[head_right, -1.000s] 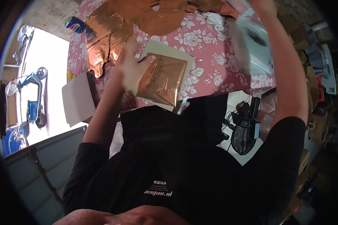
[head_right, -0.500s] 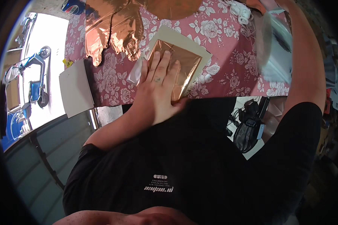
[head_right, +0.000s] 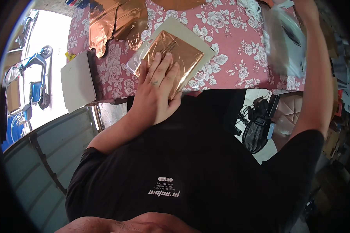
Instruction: Folding and placing rose gold balloons into plastic packaging sleeves with cardboard backings.
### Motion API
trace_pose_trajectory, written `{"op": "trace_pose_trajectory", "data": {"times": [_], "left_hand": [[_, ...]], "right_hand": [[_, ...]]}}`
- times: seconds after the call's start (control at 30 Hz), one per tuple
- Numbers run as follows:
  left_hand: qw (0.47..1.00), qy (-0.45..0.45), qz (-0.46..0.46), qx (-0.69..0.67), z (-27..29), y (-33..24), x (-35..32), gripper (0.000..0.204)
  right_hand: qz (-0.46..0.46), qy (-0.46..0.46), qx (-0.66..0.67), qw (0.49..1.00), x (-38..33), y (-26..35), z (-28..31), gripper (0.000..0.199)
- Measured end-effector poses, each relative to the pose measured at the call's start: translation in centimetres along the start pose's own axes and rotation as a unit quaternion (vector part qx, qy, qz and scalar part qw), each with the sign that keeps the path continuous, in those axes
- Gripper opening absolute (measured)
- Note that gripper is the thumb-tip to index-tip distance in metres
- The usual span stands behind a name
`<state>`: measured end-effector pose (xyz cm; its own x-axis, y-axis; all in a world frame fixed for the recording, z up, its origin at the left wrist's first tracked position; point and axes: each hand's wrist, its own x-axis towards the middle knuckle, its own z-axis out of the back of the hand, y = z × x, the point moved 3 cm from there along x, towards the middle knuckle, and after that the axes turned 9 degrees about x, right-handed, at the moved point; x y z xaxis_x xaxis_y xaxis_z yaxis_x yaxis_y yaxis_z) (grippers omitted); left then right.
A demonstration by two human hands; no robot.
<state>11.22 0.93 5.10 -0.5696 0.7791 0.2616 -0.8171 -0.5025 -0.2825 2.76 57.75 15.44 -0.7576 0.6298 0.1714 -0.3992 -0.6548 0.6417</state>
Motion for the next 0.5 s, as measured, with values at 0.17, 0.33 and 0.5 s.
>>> {"op": "trace_pose_trajectory", "data": {"times": [0.17, 0.33, 0.5], "left_hand": [[1.000, -0.021, -0.017, -0.010, 0.8, 0.2, -1.2, 0.054], [0.995, -0.021, -0.082, -0.055, -0.3, 0.6, -1.5, 0.046], [0.997, -0.070, -0.027, -0.025, 1.2, 0.4, -1.8, 0.060]], "right_hand": [[0.211, 0.081, 0.114, 0.967, -23.0, 6.8, -7.2, 0.013], [0.369, 0.262, 0.158, 0.878, -38.5, 12.0, -11.8, 0.012], [0.409, 0.233, 0.164, 0.867, -41.6, 13.0, -14.5, 0.015]]}}
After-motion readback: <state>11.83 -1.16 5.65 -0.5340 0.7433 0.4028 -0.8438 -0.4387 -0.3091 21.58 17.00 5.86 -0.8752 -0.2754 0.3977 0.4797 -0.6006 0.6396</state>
